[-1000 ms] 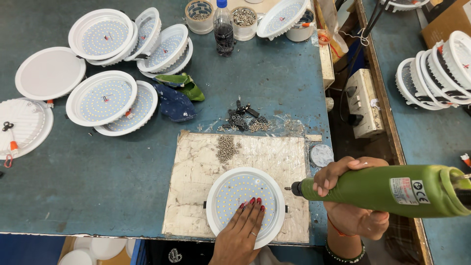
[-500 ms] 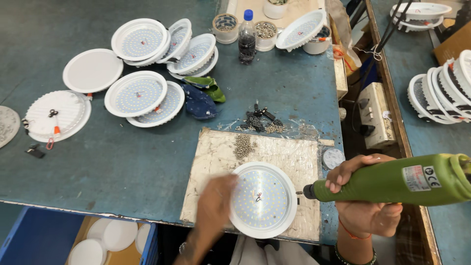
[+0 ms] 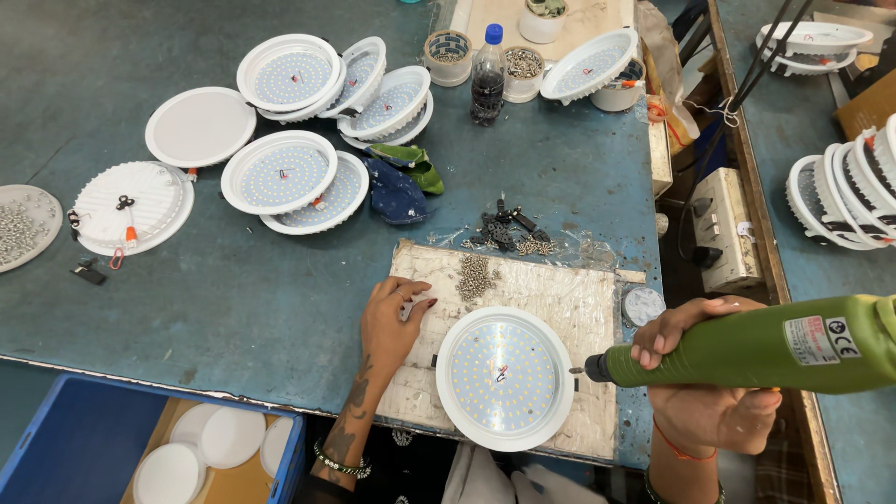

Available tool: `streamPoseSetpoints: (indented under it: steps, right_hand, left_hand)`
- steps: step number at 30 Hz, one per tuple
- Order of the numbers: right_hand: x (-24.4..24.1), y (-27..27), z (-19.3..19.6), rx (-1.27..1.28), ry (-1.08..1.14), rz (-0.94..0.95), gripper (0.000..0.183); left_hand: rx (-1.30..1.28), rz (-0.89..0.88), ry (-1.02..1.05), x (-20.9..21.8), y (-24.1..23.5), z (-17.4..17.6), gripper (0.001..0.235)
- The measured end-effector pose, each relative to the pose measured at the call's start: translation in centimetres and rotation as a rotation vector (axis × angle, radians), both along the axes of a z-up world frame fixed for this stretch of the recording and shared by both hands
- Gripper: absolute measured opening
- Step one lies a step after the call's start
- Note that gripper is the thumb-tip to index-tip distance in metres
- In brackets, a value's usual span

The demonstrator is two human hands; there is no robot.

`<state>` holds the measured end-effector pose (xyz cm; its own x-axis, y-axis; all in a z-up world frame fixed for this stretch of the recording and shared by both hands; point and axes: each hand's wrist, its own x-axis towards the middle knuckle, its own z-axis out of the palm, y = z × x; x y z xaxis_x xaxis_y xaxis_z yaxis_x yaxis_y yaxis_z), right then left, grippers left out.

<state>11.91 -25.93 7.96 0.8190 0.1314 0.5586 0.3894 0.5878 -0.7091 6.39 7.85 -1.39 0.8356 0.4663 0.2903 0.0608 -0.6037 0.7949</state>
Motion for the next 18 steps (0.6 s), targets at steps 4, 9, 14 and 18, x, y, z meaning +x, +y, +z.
streamPoseSetpoints:
  steps: [4,9,14,18]
  right_hand:
    - [-0.2,0.0,0.1,0.009,-0.003,0.021,0.075]
    - [-0.6,0.9,0.5,-0.069,-0.053,-0.023,0.073]
    - [-1.0,1.2,1.1,-0.061,-0.064,-0.015,0.072]
    - [-1.0,1.5,1.9,-0.028,-0.07,-0.004,0.073]
  left_hand:
    - [-0.01,-0.038,-0.075,0.9,0.5,-0.4,0.015]
    - [0.162,-0.139,-0.073,3.7,0.0,-0.8,0.014]
    - [0.231,-0.155,-0.025,5.4,-0.2,-1.0,0.006]
    - [0.128,-0.154,-0.136,4.9,-0.7,-0.2,0.004]
